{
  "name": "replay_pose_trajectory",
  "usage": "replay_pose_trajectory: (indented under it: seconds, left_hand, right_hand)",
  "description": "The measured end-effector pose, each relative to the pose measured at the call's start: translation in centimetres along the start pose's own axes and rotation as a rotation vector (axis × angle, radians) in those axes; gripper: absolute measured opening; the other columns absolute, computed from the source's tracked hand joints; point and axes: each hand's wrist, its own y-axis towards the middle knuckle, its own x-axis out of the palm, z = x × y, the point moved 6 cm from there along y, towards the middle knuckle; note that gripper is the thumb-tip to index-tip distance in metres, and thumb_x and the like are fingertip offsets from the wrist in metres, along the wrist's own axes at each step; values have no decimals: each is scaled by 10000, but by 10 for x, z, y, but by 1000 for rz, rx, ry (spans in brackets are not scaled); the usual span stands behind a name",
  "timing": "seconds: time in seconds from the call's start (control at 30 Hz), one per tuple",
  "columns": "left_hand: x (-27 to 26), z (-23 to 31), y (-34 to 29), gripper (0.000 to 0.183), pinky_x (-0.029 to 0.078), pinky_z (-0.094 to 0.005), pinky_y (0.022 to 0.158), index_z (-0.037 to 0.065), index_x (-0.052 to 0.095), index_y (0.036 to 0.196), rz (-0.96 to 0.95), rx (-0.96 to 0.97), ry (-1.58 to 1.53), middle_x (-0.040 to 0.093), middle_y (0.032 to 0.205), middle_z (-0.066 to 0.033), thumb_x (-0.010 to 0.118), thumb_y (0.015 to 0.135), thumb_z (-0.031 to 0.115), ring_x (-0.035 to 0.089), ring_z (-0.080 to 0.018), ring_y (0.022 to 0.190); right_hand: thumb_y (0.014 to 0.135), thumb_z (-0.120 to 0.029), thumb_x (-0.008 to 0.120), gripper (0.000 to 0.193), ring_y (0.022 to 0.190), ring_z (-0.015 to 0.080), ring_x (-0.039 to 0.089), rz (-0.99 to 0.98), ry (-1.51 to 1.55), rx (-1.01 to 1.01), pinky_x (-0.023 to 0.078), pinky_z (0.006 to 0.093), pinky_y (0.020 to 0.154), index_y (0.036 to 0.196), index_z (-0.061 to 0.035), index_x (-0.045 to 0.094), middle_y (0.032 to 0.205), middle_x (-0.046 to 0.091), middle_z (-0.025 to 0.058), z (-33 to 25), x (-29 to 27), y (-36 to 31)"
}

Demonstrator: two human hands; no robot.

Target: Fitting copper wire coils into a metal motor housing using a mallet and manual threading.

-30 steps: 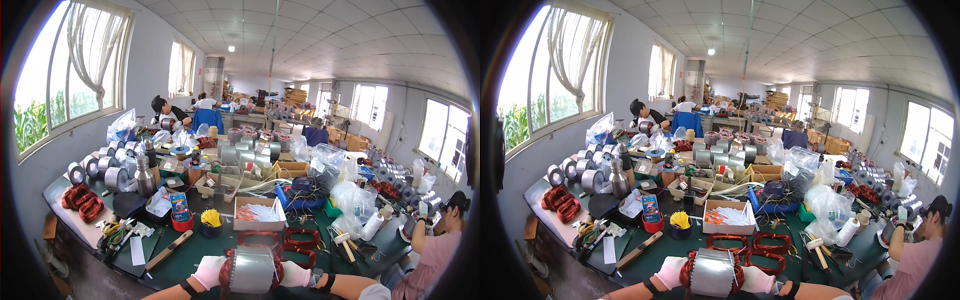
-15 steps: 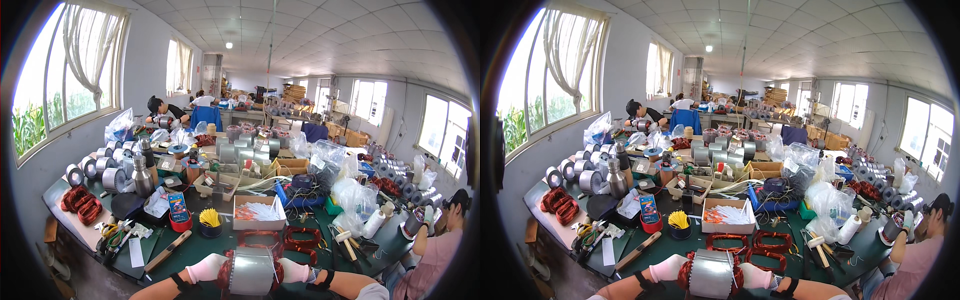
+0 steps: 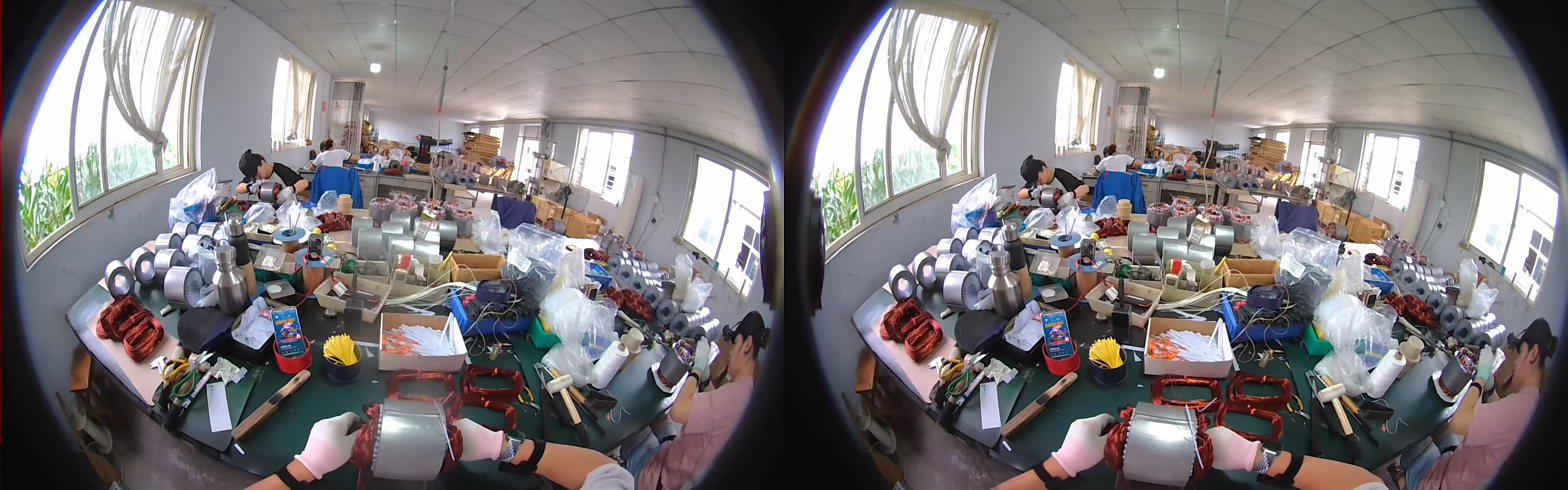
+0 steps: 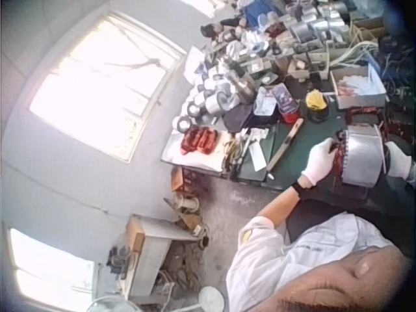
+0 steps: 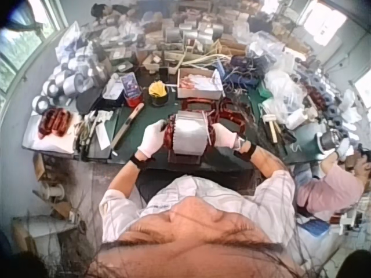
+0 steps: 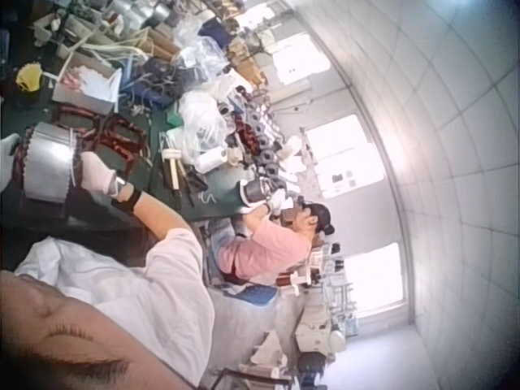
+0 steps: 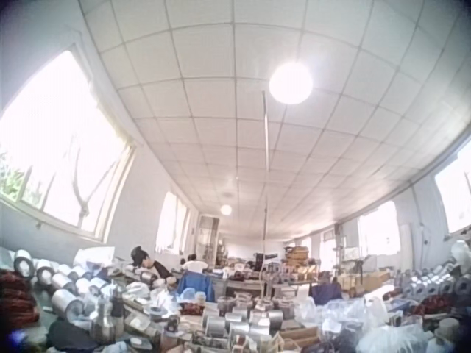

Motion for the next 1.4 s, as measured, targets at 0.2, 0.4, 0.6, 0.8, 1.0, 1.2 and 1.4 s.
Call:
replay_pose_trajectory:
  seconds: [0.2, 0.4, 0.6, 0.8, 1.0, 1.2, 1.4]
  left_hand:
    - [42, -23, -19, 169, 550, -268, 755, -39, 638, 1116, 148, -446, -1136, 715, 944, -81, 616, 1015, 95, 649, -96, 842]
    - [39, -16, -13, 140, 543, -280, 769, -33, 616, 1104, 179, -369, -1014, 667, 960, -60, 599, 1005, 65, 636, -124, 843]
    - [4, 10, 7, 266, 571, -405, 792, 41, 654, 1046, -24, 137, 76, 688, 989, -183, 724, 857, 215, 704, -338, 925]
    - [25, 0, 19, 256, 579, -441, 725, 70, 692, 905, -110, 166, 238, 707, 883, -179, 752, 790, 291, 715, -373, 829]
    - [39, -12, 22, 216, 558, -433, 661, 97, 685, 739, -18, 172, 324, 696, 743, -150, 728, 753, 308, 705, -364, 734]
    - [42, -19, 24, 248, 543, -424, 654, 115, 681, 729, -13, 191, 357, 692, 742, -137, 727, 730, 359, 697, -348, 730]
    - [28, -5, 21, 272, 548, -425, 667, 115, 693, 778, -93, 242, 352, 700, 770, -136, 754, 723, 375, 704, -340, 759]
  right_hand:
    - [873, -81, 696, 215, 955, 333, 701, 98, 48, -106, 558, 404, 852, 1076, -10, 699, 1010, 738, 164, -33, -17, 3]
    - [847, -73, 699, 198, 914, 337, 718, 126, 118, -91, 570, 406, 806, 1029, 4, 707, 961, 743, 185, -36, -22, 3]
    - [823, -50, 714, 191, 891, 334, 718, 94, 47, -92, 569, 408, 798, 1006, 5, 704, 945, 746, 173, -20, -19, 3]
    - [815, -28, 717, 172, 900, 337, 708, 87, 25, -136, 567, 391, 803, 984, 3, 699, 952, 738, 170, -32, -19, 6]
    - [862, -97, 687, 182, 928, 344, 697, 73, -86, -223, 565, 390, 831, 1030, -31, 701, 989, 728, 168, -53, -28, 9]
    - [885, -156, 673, 213, 931, 357, 696, 68, -198, -181, 566, 420, 839, 1075, -64, 698, 1004, 729, 168, -59, -30, 8]
    - [897, -177, 675, 233, 930, 372, 698, 110, -186, -153, 570, 427, 827, 1095, -57, 698, 998, 728, 183, -60, -30, 4]
